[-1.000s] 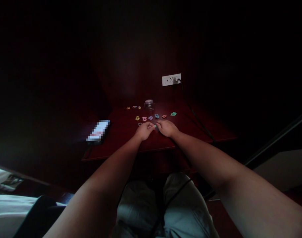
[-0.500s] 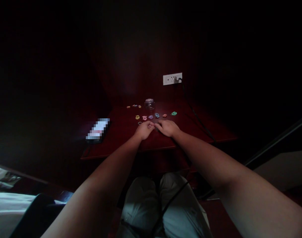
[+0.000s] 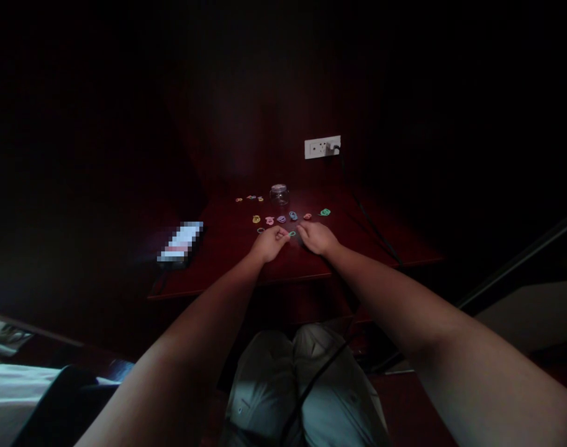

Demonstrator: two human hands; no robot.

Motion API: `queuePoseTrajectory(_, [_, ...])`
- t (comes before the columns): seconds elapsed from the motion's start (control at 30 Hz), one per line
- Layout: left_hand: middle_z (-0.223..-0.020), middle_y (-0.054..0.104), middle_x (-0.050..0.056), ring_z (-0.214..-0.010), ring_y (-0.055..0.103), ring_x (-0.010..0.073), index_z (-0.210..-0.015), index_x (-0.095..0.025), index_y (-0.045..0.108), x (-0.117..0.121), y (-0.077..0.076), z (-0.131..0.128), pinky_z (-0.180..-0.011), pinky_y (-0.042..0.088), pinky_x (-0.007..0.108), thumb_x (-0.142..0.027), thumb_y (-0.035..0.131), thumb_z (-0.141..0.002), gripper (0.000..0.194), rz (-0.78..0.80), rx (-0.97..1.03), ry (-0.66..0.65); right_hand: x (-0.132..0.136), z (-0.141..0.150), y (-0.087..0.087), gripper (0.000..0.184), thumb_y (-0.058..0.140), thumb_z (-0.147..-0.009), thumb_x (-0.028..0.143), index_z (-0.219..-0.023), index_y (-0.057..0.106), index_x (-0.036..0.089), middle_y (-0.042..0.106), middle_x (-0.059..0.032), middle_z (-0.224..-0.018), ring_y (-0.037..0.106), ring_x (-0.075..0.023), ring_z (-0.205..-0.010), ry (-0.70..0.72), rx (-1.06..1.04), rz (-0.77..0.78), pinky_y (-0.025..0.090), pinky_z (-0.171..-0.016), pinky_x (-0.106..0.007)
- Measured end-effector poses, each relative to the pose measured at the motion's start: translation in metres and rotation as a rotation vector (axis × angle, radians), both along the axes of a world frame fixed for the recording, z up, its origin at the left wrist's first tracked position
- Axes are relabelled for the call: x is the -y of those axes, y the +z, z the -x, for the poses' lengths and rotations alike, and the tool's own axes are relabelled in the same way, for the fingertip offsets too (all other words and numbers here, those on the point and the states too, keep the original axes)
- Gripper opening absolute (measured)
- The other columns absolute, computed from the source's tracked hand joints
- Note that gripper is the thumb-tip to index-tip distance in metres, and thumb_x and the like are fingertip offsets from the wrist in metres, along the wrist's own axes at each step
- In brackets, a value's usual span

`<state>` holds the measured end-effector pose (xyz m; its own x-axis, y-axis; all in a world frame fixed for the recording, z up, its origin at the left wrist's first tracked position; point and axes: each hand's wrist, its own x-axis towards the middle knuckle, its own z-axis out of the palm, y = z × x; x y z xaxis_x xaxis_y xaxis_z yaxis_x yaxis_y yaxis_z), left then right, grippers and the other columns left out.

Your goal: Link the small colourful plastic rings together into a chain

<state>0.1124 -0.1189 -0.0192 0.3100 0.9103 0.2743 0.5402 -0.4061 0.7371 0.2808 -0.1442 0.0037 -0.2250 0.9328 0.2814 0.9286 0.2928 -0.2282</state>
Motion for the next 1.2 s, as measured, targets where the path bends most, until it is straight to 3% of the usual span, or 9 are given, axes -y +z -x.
queuePoseTrajectory(0.07, [-0.071,0.061,0.001,-0.063,0.054,0.0103,-0.078,-0.015,0.059,-0.0004,-0.0001,0.0,-0.062,0.043,0.021,-0.024,0.056,-0.074,0.011,-0.001,0.01,-0.019,0.0027,0.003,-0.0002,0.041,0.03,-0.088,0.046,-0.098,0.058,0.019,0.066,-0.0103,-0.096,0.059,-0.0222,-0.088,0.071,0.04,-0.001,0.037,-0.074,-0.028])
queuePoseTrajectory(0.17, [-0.072,0.062,0.002,-0.064,0.055,0.0103,-0.079,-0.014,0.059,-0.0013,-0.0002,-0.0001,-0.064,0.044,0.022,-0.024,0.056,-0.074,0.011,0.001,0.029,-0.044,0.0051,0.0059,0.0004,0.036,0.03,-0.089,0.042,-0.1,0.057,0.02,0.066,-0.0094,-0.096,0.059,-0.0219,-0.087,0.126,0.081,-0.007,0.037,-0.072,-0.028])
queuePoseTrajectory(0.63, [-0.068,0.059,0.001,-0.062,0.054,0.0095,-0.074,-0.014,0.056,-0.0003,-0.0011,-0.0009,-0.062,0.045,0.022,-0.023,0.058,-0.072,0.01,0.036,0.158,-0.082,0.0041,0.0059,0.0006,0.034,0.028,-0.09,0.035,-0.095,0.057,0.019,0.066,-0.0096,-0.094,0.06,-0.0198,-0.086,0.084,0.097,-0.033,0.036,-0.071,-0.027])
queuePoseTrajectory(1.2, [-0.064,0.058,0.0,-0.059,0.053,0.009,-0.072,-0.013,0.056,0.0017,-0.0016,-0.0004,-0.058,0.043,0.021,-0.02,0.06,-0.069,0.009,0.047,0.246,-0.099,0.003,0.0037,-0.0044,0.021,0.041,-0.084,0.033,-0.094,0.053,0.019,0.065,-0.0048,-0.083,0.059,-0.0159,-0.075,0.124,0.023,-0.085,0.032,-0.063,-0.023])
